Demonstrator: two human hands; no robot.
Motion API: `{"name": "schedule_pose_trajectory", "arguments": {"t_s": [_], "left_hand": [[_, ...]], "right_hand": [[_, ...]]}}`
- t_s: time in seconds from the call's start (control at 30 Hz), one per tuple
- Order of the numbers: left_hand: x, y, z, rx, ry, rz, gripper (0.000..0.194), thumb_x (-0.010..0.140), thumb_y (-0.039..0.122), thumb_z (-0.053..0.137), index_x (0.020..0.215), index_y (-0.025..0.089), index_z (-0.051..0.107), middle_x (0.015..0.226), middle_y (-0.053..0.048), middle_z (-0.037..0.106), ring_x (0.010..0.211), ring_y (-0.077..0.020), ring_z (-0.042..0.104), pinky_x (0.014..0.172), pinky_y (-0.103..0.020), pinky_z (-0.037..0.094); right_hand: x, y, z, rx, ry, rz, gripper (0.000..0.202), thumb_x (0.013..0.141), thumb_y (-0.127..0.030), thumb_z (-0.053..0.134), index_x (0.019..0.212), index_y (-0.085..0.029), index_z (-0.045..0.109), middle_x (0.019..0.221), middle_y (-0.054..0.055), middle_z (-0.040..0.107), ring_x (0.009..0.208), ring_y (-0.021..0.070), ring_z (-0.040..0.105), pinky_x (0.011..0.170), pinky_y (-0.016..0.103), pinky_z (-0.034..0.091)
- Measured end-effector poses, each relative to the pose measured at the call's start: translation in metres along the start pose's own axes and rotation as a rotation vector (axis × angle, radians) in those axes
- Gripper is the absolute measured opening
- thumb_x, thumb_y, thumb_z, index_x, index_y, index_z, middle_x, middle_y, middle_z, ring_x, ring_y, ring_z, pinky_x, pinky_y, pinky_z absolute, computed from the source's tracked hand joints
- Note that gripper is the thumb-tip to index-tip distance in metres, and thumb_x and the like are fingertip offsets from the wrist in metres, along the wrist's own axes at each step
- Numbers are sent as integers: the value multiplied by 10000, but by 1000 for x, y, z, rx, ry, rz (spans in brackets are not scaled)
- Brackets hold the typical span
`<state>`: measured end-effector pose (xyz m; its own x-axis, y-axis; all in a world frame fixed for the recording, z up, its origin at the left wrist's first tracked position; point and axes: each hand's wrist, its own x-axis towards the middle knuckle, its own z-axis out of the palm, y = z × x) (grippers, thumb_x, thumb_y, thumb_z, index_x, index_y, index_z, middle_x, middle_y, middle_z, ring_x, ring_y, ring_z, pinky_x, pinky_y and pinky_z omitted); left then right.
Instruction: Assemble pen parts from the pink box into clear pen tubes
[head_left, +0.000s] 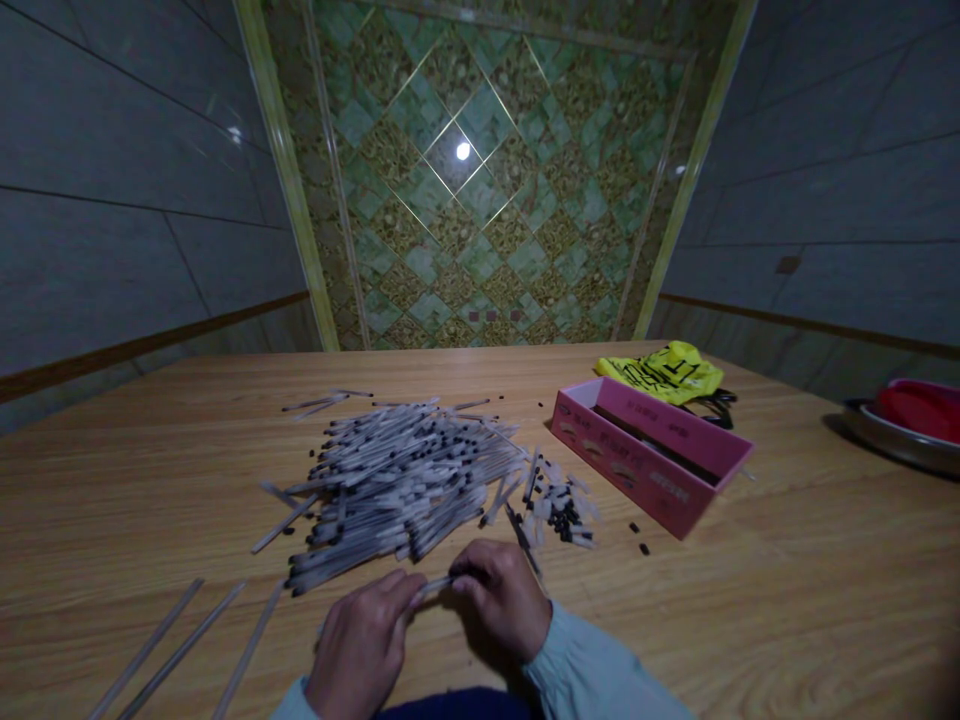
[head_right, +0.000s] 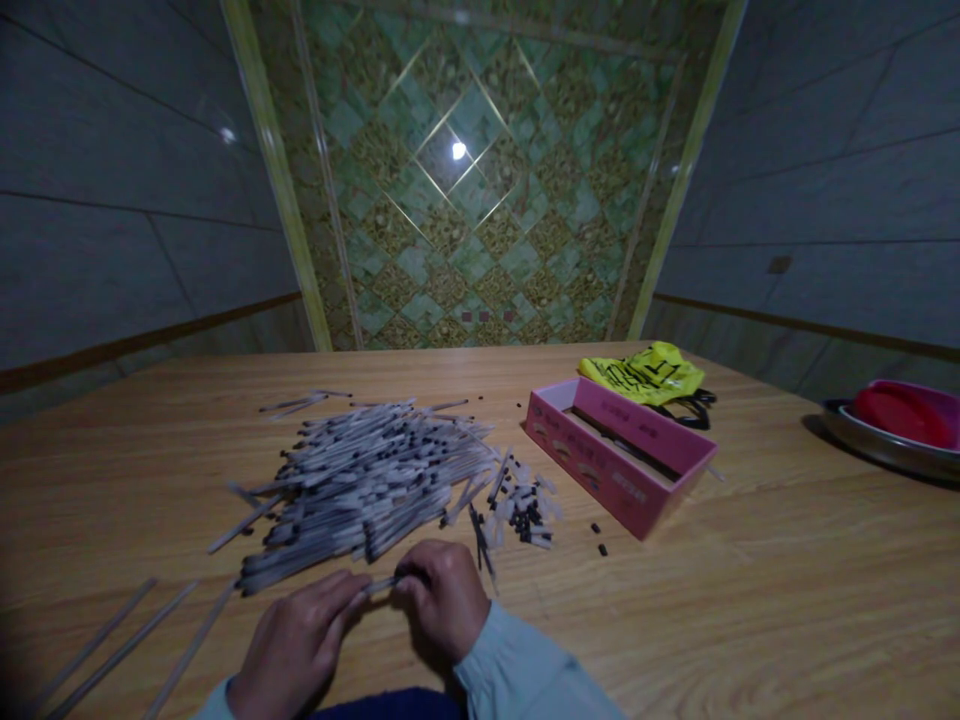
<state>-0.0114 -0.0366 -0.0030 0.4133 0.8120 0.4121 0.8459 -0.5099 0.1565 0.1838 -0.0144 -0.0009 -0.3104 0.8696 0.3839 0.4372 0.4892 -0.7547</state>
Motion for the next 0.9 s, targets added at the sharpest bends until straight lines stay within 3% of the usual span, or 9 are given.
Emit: {"name": "schedule_pose_trajectory", "arguments": {"t_s": [0.1, 0.17, 0.3, 0.4, 0.57, 0.67, 0.77, 0.9], "left_hand": [[-1, 2, 1, -20, -46, -49, 253, 872, 198, 381, 827, 256, 623, 670, -6, 685, 614, -171, 658, 544, -241, 442], [-1, 2, 1, -50, -51, -77, 243, 886, 217, 364, 863, 264, 601, 605, 8, 665, 573, -172, 651, 512, -238, 418], [0, 3, 2, -154, -26, -113, 183, 864, 290, 448, 1029, 255, 519, 746, 3, 693, 642, -165, 665, 554, -232, 440], [0, 2, 0, -152, 40, -71, 122, 835, 273, 497, 946, 241, 536, 856, -20, 681, 738, -167, 659, 609, -238, 457], [2, -1, -2, -29, 128, -13, 172, 867, 248, 434, 798, 234, 591, 740, -23, 682, 690, -184, 649, 616, -273, 454], [2, 1, -1, -22, 97, -51, 160, 871, 266, 433, 882, 233, 590, 712, -8, 693, 611, -171, 652, 540, -259, 439], [2, 4, -3, -76, 54, -70, 165, 843, 294, 492, 987, 242, 553, 808, -4, 696, 659, -160, 660, 543, -239, 446], [1, 4, -6, -53, 80, -22, 152, 862, 236, 439, 863, 248, 590, 818, -12, 683, 703, -153, 654, 585, -232, 450]], "right_hand": [[0, -2, -5, -61, -10, -126, 164, 813, -252, 528, 812, -161, 665, 726, 51, 641, 689, 157, 581, 619, 236, 390], [0, -1, -6, -68, -7, -162, 209, 843, -283, 491, 817, -160, 658, 719, 57, 636, 681, 159, 581, 612, 237, 387], [0, 2, -5, -79, 41, -133, 200, 834, -278, 488, 794, -162, 647, 713, 52, 628, 677, 161, 573, 609, 241, 379], [0, 2, -5, -78, 57, -84, 170, 808, -263, 523, 751, -161, 646, 691, 41, 626, 664, 159, 569, 602, 240, 374], [1, -3, -5, -58, 46, -60, 177, 806, -271, 536, 746, -158, 657, 680, 39, 633, 645, 153, 566, 594, 237, 379], [0, -4, -6, -57, 38, -66, 172, 808, -267, 529, 768, -160, 659, 704, 42, 640, 666, 156, 569, 607, 240, 387], [-1, -1, -7, -63, 49, -57, 178, 813, -267, 520, 762, -165, 656, 701, 38, 635, 674, 159, 568, 610, 245, 385], [-1, 3, -6, -44, 50, -63, 163, 812, -247, 516, 768, -170, 652, 712, 33, 631, 689, 155, 573, 622, 241, 389]]}}
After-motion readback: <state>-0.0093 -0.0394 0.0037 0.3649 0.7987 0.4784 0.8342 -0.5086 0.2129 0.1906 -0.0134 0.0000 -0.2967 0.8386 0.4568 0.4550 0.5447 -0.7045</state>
